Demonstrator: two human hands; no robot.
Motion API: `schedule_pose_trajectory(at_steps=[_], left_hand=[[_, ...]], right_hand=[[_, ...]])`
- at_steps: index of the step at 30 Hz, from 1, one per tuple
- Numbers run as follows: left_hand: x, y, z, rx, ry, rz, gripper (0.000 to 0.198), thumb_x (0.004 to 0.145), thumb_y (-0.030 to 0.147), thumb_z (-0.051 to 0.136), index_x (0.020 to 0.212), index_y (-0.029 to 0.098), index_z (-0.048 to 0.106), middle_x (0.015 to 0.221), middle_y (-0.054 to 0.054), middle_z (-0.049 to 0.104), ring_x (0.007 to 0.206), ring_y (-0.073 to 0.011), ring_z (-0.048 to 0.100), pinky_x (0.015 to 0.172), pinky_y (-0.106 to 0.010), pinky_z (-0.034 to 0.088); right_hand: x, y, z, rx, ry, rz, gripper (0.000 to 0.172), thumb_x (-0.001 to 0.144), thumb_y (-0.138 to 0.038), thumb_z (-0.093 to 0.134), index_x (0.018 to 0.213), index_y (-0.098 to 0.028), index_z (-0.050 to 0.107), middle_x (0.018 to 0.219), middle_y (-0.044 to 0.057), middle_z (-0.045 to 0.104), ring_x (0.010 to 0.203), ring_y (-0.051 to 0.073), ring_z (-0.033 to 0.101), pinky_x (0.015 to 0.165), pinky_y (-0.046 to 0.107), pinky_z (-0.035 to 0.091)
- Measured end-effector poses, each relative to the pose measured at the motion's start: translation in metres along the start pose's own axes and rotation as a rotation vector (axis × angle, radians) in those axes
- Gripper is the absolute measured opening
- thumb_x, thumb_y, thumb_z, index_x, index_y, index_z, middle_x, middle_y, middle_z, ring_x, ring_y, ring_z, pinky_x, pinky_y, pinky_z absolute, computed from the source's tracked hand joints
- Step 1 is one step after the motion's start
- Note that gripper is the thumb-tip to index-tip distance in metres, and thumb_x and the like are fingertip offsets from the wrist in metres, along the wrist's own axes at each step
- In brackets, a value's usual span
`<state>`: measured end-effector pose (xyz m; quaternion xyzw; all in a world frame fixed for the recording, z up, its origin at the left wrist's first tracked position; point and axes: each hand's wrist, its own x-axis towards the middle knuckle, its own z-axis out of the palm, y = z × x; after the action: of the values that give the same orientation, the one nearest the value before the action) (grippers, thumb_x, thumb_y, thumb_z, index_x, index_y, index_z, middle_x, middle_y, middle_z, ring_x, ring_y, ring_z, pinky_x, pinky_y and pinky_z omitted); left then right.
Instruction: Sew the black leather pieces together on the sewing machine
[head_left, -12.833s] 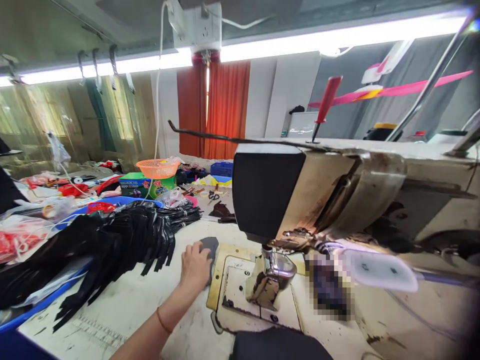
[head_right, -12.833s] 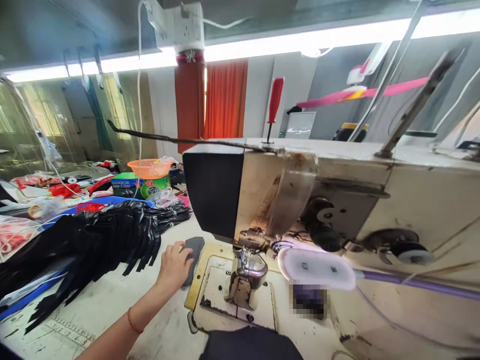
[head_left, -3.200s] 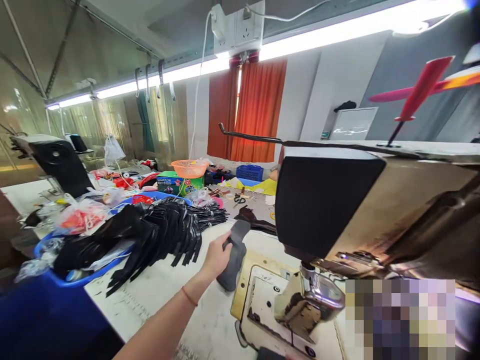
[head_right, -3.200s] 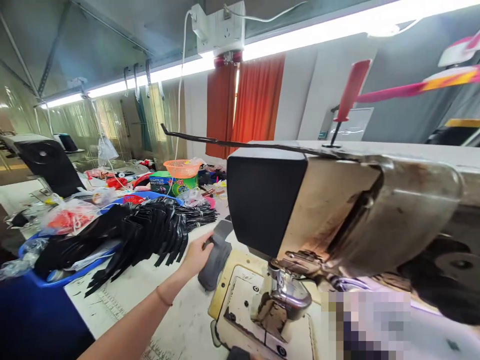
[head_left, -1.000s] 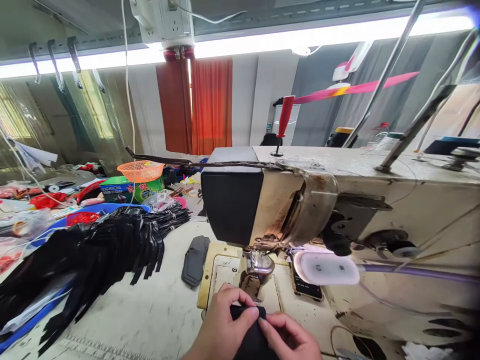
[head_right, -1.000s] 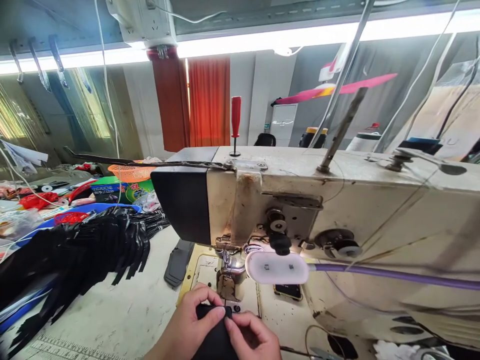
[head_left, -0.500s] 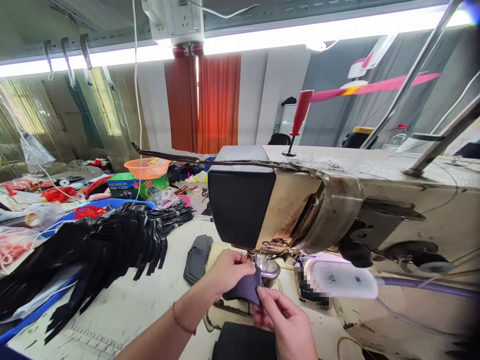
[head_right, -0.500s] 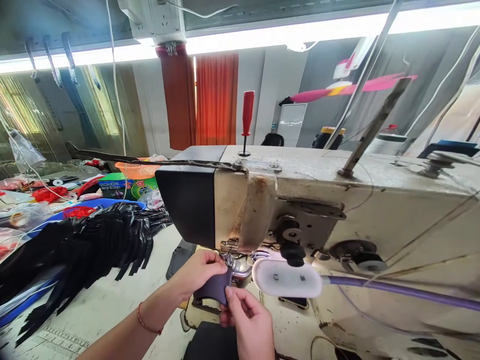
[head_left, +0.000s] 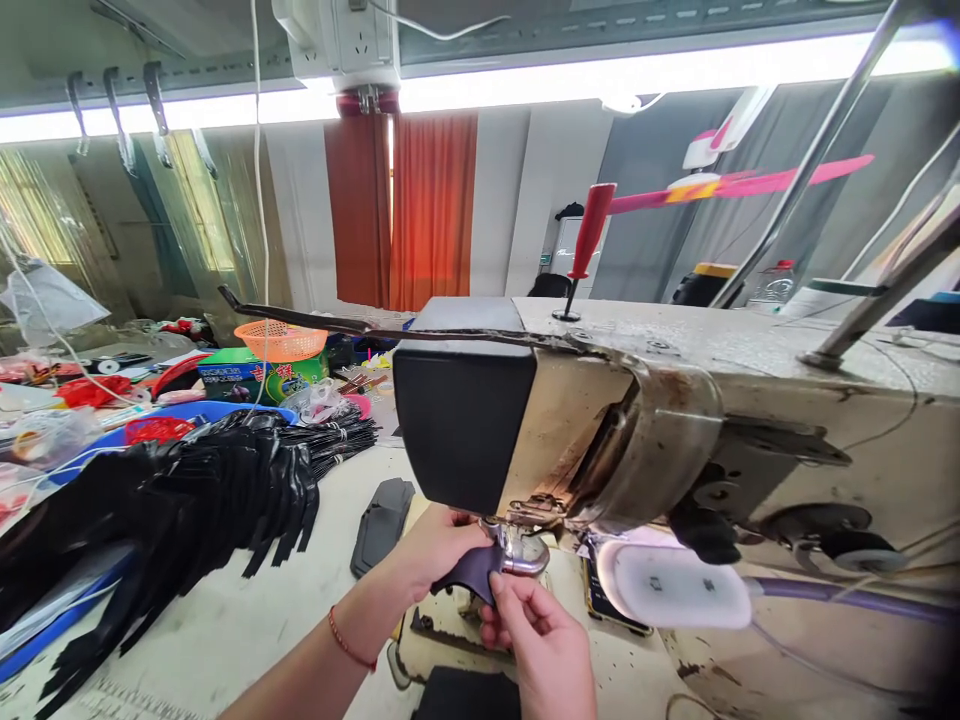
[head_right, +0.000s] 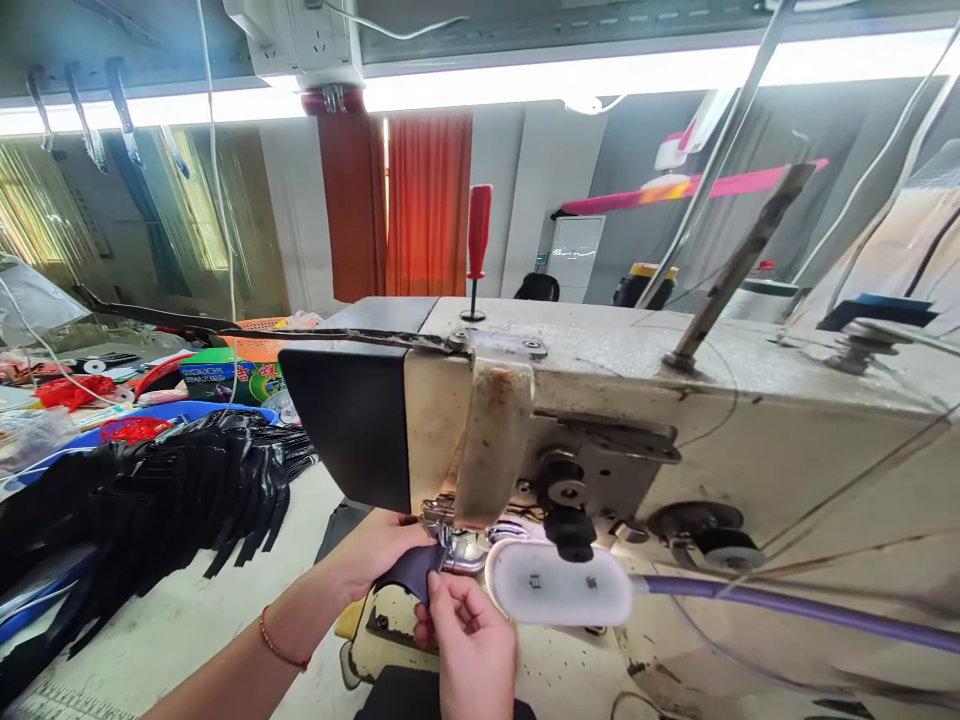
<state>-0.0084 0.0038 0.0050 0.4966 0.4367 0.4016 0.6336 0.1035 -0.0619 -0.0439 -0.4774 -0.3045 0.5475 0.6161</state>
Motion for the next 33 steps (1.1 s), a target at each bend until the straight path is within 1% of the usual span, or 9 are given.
schedule_pose_trajectory(at_steps=[3, 6, 9, 13, 17, 21, 27, 30, 33], left_hand=[[0.0, 0.003, 0.001, -0.008, -0.004, 0.013, 0.022, 0.061, 0.022, 0.067, 0.08, 0.013, 0.074, 0.074, -0.003, 0.07, 0.071, -0.017, 0.057, 0.065, -0.026, 0.041], [0.0, 0.005, 0.001, -0.011, -0.005, 0.026, 0.023, 0.061, 0.022, 0.068, 0.082, 0.013, 0.074, 0.076, -0.003, 0.071, 0.074, -0.0181, 0.058, 0.066, -0.026, 0.042], [0.0, 0.003, 0.001, -0.008, -0.005, 0.03, 0.024, 0.06, 0.02, 0.068, 0.083, 0.014, 0.074, 0.077, -0.003, 0.071, 0.074, -0.0174, 0.058, 0.066, -0.026, 0.042], [-0.001, 0.0, 0.0, -0.01, 0.008, 0.02, 0.023, 0.059, 0.02, 0.068, 0.08, 0.013, 0.075, 0.074, -0.002, 0.07, 0.069, -0.0153, 0.055, 0.062, -0.024, 0.039], [-0.001, 0.0, 0.001, -0.042, 0.001, 0.019, 0.025, 0.059, 0.019, 0.067, 0.082, 0.013, 0.075, 0.076, -0.003, 0.072, 0.073, -0.0169, 0.058, 0.064, -0.025, 0.041], [0.001, 0.001, 0.003, -0.076, -0.004, 0.033, 0.029, 0.061, 0.022, 0.071, 0.088, 0.013, 0.075, 0.086, -0.005, 0.074, 0.082, -0.0208, 0.062, 0.07, -0.026, 0.045], [0.005, -0.005, 0.002, -0.098, -0.015, 0.063, 0.034, 0.063, 0.03, 0.075, 0.093, 0.013, 0.074, 0.091, -0.007, 0.074, 0.085, -0.0227, 0.064, 0.073, -0.029, 0.047], [0.006, -0.008, 0.002, -0.098, -0.015, 0.071, 0.034, 0.065, 0.033, 0.075, 0.092, 0.012, 0.074, 0.088, -0.007, 0.074, 0.081, -0.0219, 0.065, 0.07, -0.028, 0.047], [0.005, -0.009, 0.003, -0.091, -0.004, 0.082, 0.033, 0.067, 0.035, 0.074, 0.091, 0.012, 0.074, 0.085, -0.007, 0.074, 0.072, -0.0188, 0.063, 0.067, -0.027, 0.046]], right_hand=[[0.0, 0.002, 0.005, 0.021, 0.056, -0.057, 0.042, 0.055, -0.053, 0.083, 0.059, -0.014, 0.069, 0.046, 0.0, 0.061, 0.042, 0.007, 0.05, 0.04, 0.016, 0.039], [-0.001, 0.003, 0.009, 0.013, 0.059, -0.081, 0.042, 0.055, -0.054, 0.082, 0.056, -0.015, 0.066, 0.045, -0.001, 0.059, 0.041, 0.008, 0.049, 0.04, 0.017, 0.039], [-0.002, 0.004, 0.009, -0.021, 0.074, -0.095, 0.043, 0.056, -0.057, 0.08, 0.058, -0.016, 0.066, 0.044, -0.001, 0.058, 0.041, 0.01, 0.05, 0.04, 0.02, 0.042], [-0.003, 0.009, 0.008, -0.073, 0.106, -0.134, 0.045, 0.057, -0.06, 0.077, 0.06, -0.016, 0.067, 0.045, -0.002, 0.057, 0.041, 0.011, 0.051, 0.041, 0.022, 0.045], [-0.002, 0.009, 0.009, -0.083, 0.141, -0.165, 0.046, 0.056, -0.061, 0.077, 0.059, -0.016, 0.067, 0.044, -0.002, 0.056, 0.04, 0.011, 0.05, 0.04, 0.022, 0.044], [0.001, 0.004, 0.011, -0.07, 0.137, -0.155, 0.046, 0.055, -0.06, 0.078, 0.057, -0.015, 0.066, 0.043, -0.002, 0.056, 0.04, 0.01, 0.049, 0.041, 0.021, 0.043], [0.003, 0.002, 0.012, -0.033, 0.131, -0.126, 0.047, 0.053, -0.058, 0.08, 0.051, -0.015, 0.06, 0.04, -0.003, 0.054, 0.039, 0.008, 0.046, 0.041, 0.019, 0.038], [0.002, 0.001, 0.012, -0.018, 0.124, -0.13, 0.047, 0.054, -0.058, 0.08, 0.052, -0.015, 0.062, 0.041, -0.003, 0.054, 0.039, 0.008, 0.045, 0.041, 0.019, 0.039], [0.001, 0.001, 0.012, -0.02, 0.118, -0.128, 0.046, 0.054, -0.057, 0.08, 0.054, -0.014, 0.064, 0.041, -0.002, 0.055, 0.04, 0.008, 0.045, 0.041, 0.018, 0.037]])
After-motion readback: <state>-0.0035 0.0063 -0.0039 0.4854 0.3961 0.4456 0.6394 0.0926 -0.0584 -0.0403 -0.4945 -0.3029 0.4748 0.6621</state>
